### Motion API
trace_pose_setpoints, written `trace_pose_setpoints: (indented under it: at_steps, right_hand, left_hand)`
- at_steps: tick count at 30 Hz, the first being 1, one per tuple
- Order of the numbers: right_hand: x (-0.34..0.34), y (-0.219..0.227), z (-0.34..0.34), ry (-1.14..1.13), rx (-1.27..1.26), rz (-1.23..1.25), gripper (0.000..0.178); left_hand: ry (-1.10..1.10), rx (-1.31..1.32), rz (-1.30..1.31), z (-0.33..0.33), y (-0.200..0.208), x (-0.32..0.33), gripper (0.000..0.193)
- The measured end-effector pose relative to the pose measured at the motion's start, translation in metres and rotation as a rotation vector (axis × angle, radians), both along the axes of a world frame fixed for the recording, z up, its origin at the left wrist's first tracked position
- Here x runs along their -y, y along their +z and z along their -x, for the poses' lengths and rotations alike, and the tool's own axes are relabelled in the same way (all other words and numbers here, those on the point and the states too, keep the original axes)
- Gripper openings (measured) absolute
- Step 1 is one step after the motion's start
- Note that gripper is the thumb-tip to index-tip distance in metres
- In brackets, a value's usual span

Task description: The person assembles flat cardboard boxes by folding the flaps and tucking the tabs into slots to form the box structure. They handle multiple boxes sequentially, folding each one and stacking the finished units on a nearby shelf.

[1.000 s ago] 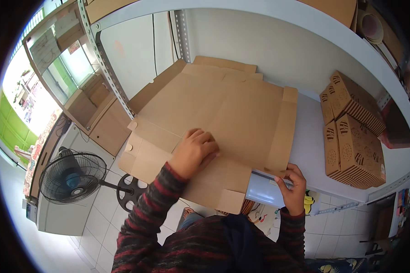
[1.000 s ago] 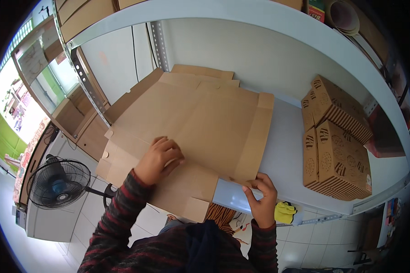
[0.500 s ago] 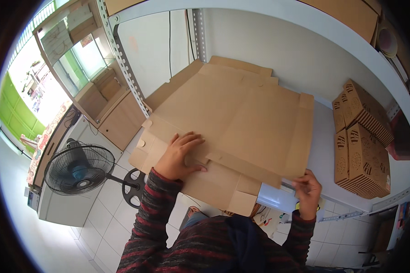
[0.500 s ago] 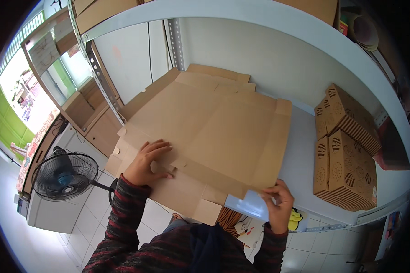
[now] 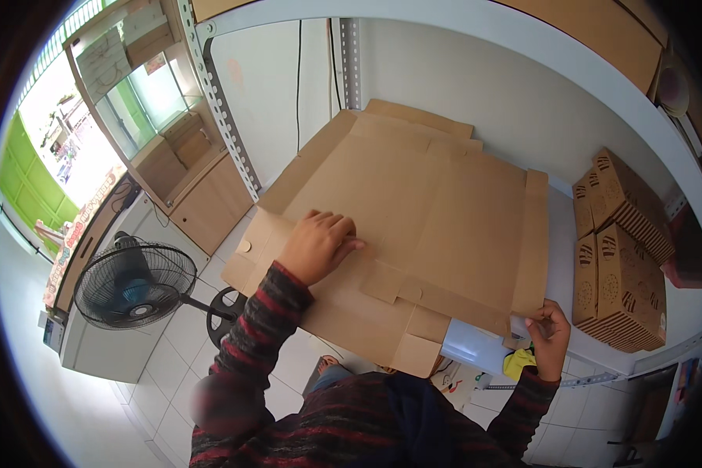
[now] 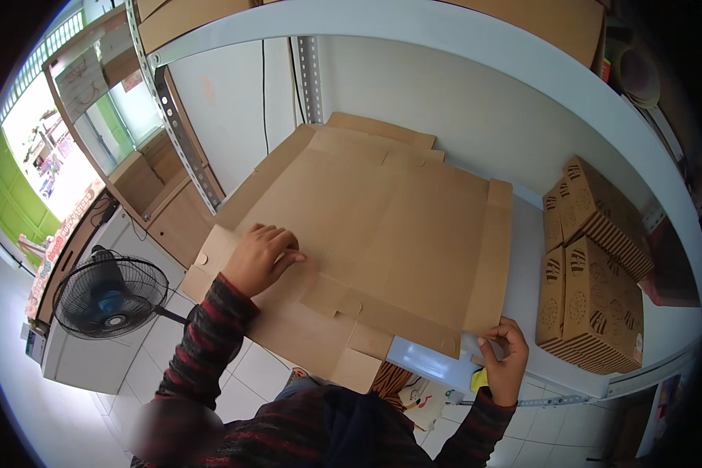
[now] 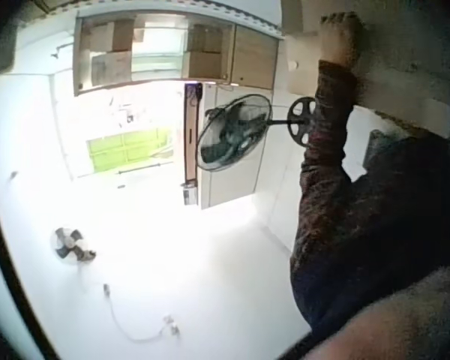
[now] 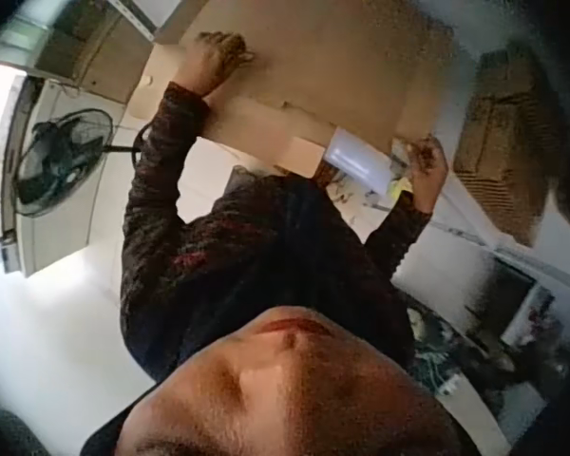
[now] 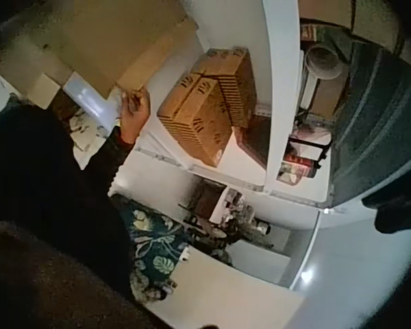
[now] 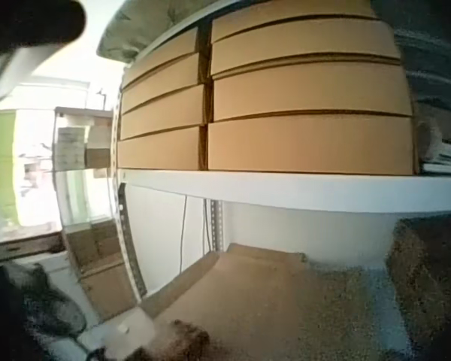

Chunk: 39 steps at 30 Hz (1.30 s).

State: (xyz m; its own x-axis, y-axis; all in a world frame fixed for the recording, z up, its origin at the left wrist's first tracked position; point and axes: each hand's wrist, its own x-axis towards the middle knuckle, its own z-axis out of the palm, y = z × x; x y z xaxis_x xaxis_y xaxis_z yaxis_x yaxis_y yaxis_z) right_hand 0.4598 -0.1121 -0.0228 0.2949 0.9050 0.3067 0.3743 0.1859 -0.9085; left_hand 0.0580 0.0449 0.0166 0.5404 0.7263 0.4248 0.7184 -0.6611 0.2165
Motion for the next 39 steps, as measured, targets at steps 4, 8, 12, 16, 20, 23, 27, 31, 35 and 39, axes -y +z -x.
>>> trace_pose_setpoints:
  at_steps: [4,8,12,16,20,23,27,31,35,39]
  right_hand:
    - [-0.004,0.003,0.004,-0.007,0.044,0.043,0.015]
    - [-0.004,0.002,0.002,-0.012,0.088,0.043,0.016]
    - [-0.005,-0.002,0.0,0.0,0.112,0.01,0.017]
    - [-0.006,-0.003,0.002,-0.017,0.145,0.012,0.018]
    - [-0.005,-0.002,0.003,-0.022,0.167,0.007,0.02]
    - [-0.006,0.0,0.006,-0.007,0.159,-0.02,0.021]
    - [-0.007,-0.001,0.005,-0.007,0.116,0.001,0.021]
    - [-0.006,0.001,0.003,0.012,0.154,0.035,0.02]
    - [-0.004,0.009,0.005,0.053,0.139,-0.012,0.017]
    - [-0.003,0.011,-0.019,0.114,-0.342,0.083,0.026]
  left_hand:
    - [-0.003,-0.025,-0.084,-0.01,0.0,-0.022,0.027]
    - [0.019,-0.058,-0.224,-0.015,-0.036,-0.044,0.042]
    - [0.039,-0.06,-0.098,-0.011,-0.051,-0.05,0.053]
    - [-0.048,0.031,-0.061,-0.015,-0.03,-0.024,0.065]
    - [-0.13,-0.004,0.016,-0.018,0.012,0.037,0.071]
    - [-0.123,-0.072,-0.049,-0.017,-0.002,0.046,0.048]
    - [-0.178,-0.02,-0.054,-0.016,-0.005,0.025,0.025]
    - [-0.145,0.072,-0.037,-0.032,-0.018,-0.004,0.018]
    - [-0.174,0.053,0.024,-0.036,-0.008,-0.008,0.011]
    - [-0.308,0.063,-0.039,-0.027,-0.008,0.01,0.007]
